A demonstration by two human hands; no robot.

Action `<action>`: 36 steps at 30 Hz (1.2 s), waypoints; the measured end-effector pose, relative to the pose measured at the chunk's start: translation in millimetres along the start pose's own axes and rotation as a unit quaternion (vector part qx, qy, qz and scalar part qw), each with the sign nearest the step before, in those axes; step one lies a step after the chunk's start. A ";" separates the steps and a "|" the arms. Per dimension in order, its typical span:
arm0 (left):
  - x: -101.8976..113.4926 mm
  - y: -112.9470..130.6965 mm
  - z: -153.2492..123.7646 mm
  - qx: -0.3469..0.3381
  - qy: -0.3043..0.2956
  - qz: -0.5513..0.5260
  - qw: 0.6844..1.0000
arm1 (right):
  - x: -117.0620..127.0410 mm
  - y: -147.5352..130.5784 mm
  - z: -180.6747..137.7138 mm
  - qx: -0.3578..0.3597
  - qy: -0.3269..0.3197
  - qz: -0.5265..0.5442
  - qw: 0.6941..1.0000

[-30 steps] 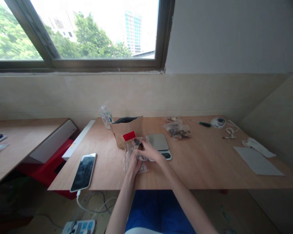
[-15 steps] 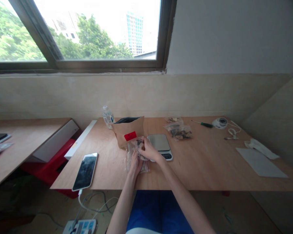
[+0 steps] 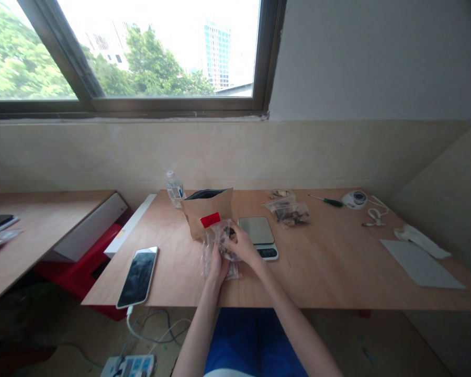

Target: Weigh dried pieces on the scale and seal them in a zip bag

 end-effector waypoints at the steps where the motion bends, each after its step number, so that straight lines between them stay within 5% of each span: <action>1: -1.8 -0.9 -0.6 0.010 -0.002 -0.005 1.000 | 4.8 -4.0 0.0 -0.007 -0.009 0.000 1.000; 9: -4.9 -5.5 -1.0 0.049 -0.004 -0.023 0.999 | 42.7 -46.5 21.4 -0.052 -0.167 -0.047 0.983; 14: -3.4 -7.6 -2.1 0.069 0.008 -0.020 0.997 | 67.6 -113.0 80.6 0.095 -0.020 -0.039 0.995; 17: -4.8 -7.2 -3.4 0.071 -0.001 -0.030 0.997 | 58.2 -137.2 115.7 0.176 0.057 -0.057 0.981; 24: -3.7 -8.9 -4.7 0.087 0.006 -0.023 0.996 | -8.2 -125.7 140.4 0.248 -0.060 -0.210 0.944; 36: -1.9 -10.3 -5.4 0.105 0.036 -0.033 0.993 | -4.8 -122.3 106.8 0.304 -0.068 -0.237 0.920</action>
Point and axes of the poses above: each hand's wrist, its own z-axis towards the middle knuckle, its own x-axis out of the back of the hand, y = z × x, the point moved 9 cm from there along z, towards the middle knuckle, and after that the axes turned 6 degrees about x, right-handed, at the moved point
